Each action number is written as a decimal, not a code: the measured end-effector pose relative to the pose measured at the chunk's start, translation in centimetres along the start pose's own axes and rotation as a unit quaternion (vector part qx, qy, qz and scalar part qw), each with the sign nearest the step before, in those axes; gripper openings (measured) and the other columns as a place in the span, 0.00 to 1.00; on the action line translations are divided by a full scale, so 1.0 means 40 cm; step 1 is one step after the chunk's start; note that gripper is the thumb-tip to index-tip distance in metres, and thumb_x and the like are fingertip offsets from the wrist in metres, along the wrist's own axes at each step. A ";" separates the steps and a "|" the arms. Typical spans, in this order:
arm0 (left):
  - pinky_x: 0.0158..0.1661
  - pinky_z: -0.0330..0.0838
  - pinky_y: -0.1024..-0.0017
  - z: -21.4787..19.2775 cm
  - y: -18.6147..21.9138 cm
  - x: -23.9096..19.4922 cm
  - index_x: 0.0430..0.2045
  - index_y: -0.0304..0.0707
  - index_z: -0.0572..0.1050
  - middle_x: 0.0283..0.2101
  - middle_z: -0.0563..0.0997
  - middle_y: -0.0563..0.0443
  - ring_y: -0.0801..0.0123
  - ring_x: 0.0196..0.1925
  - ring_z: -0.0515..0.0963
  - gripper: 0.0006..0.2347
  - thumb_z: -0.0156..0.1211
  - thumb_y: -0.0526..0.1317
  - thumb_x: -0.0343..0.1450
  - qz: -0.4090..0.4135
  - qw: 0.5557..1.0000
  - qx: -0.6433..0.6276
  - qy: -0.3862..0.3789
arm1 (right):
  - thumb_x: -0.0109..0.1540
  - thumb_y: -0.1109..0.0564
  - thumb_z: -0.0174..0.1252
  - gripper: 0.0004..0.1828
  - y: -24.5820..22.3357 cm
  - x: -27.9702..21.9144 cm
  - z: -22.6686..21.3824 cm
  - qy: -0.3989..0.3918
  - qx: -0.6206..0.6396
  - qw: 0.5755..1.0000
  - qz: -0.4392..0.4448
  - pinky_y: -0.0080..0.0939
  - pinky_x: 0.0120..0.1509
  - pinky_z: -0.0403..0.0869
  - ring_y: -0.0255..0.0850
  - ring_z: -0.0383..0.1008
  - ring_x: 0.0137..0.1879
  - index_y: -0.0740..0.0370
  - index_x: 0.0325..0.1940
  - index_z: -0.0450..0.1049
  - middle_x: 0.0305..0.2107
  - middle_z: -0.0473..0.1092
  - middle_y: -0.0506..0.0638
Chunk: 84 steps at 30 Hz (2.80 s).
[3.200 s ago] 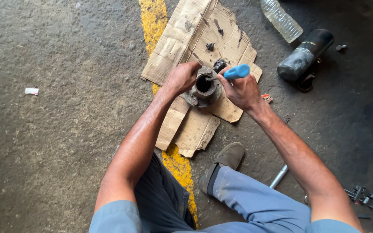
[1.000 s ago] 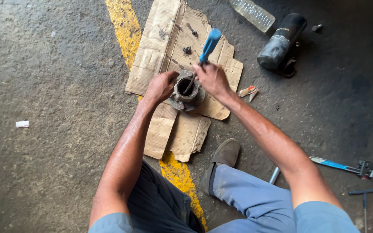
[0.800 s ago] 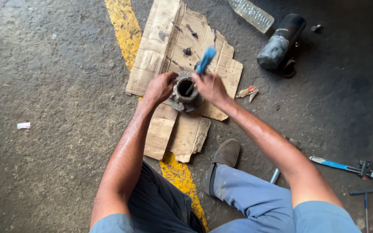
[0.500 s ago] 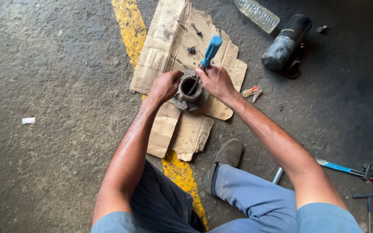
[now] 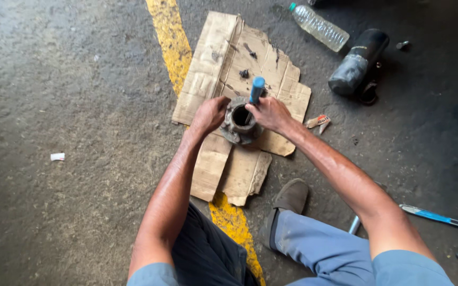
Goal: The person uses a screwdriver to scrape and remove dark residue from the interior of a cylindrical metal part placed on a piece of cardboard. The person repeatedly scrapes the inner walls and removes chunks of debris, placing them on the cardboard.
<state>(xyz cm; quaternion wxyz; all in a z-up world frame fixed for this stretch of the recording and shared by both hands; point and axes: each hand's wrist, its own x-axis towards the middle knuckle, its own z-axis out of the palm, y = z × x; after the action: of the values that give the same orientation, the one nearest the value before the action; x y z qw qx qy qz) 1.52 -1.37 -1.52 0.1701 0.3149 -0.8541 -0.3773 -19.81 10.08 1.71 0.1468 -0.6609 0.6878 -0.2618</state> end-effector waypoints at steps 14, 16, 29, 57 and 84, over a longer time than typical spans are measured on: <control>0.45 0.76 0.55 -0.013 -0.023 -0.026 0.44 0.36 0.79 0.43 0.83 0.35 0.43 0.48 0.82 0.12 0.53 0.42 0.74 -0.038 0.999 -0.019 -0.024 | 0.73 0.50 0.48 0.20 -0.046 -0.003 0.047 -0.102 -0.061 0.993 0.001 0.36 0.14 0.59 0.32 0.56 0.13 0.60 0.29 0.71 0.11 0.60 0.45; 0.46 0.76 0.55 -0.009 -0.028 -0.028 0.45 0.37 0.79 0.43 0.83 0.35 0.45 0.48 0.83 0.12 0.50 0.41 0.74 -0.047 0.998 -0.005 -0.033 | 0.73 0.52 0.46 0.18 -0.037 -0.025 0.055 -0.073 -0.043 0.996 -0.036 0.34 0.11 0.61 0.32 0.56 0.11 0.64 0.34 0.71 0.11 0.60 0.47; 0.49 0.75 0.55 0.011 0.000 -0.011 0.46 0.35 0.79 0.45 0.84 0.36 0.46 0.49 0.83 0.12 0.50 0.38 0.74 -0.034 0.999 0.006 -0.040 | 0.71 0.54 0.51 0.16 -0.011 -0.054 0.051 -0.068 0.181 0.976 0.099 0.31 0.10 0.62 0.31 0.57 0.11 0.65 0.32 0.73 0.11 0.63 0.46; 0.49 0.75 0.57 0.057 -0.074 0.025 0.46 0.39 0.79 0.46 0.84 0.39 0.47 0.51 0.82 0.12 0.51 0.38 0.72 -0.057 0.998 -0.011 -0.039 | 0.67 0.58 0.56 0.10 -0.044 -0.089 0.049 0.025 0.115 0.989 -0.094 0.44 0.42 0.82 0.47 0.83 0.40 0.63 0.50 0.77 0.38 0.79 0.56; 0.46 0.75 0.55 0.061 -0.112 0.010 0.43 0.37 0.80 0.43 0.83 0.36 0.43 0.48 0.82 0.12 0.53 0.42 0.74 -0.037 0.998 -0.002 -0.043 | 0.69 0.55 0.43 0.14 -0.020 -0.038 0.079 0.044 0.095 0.994 0.006 0.49 0.50 0.76 0.50 0.78 0.44 0.62 0.42 0.73 0.36 0.75 0.55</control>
<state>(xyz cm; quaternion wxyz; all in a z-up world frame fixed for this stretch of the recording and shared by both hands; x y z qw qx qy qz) 1.78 -2.64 -6.45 0.1194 0.3291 -0.8478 -0.3983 -17.30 11.06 -0.64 0.1798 -0.6277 0.6696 -0.3540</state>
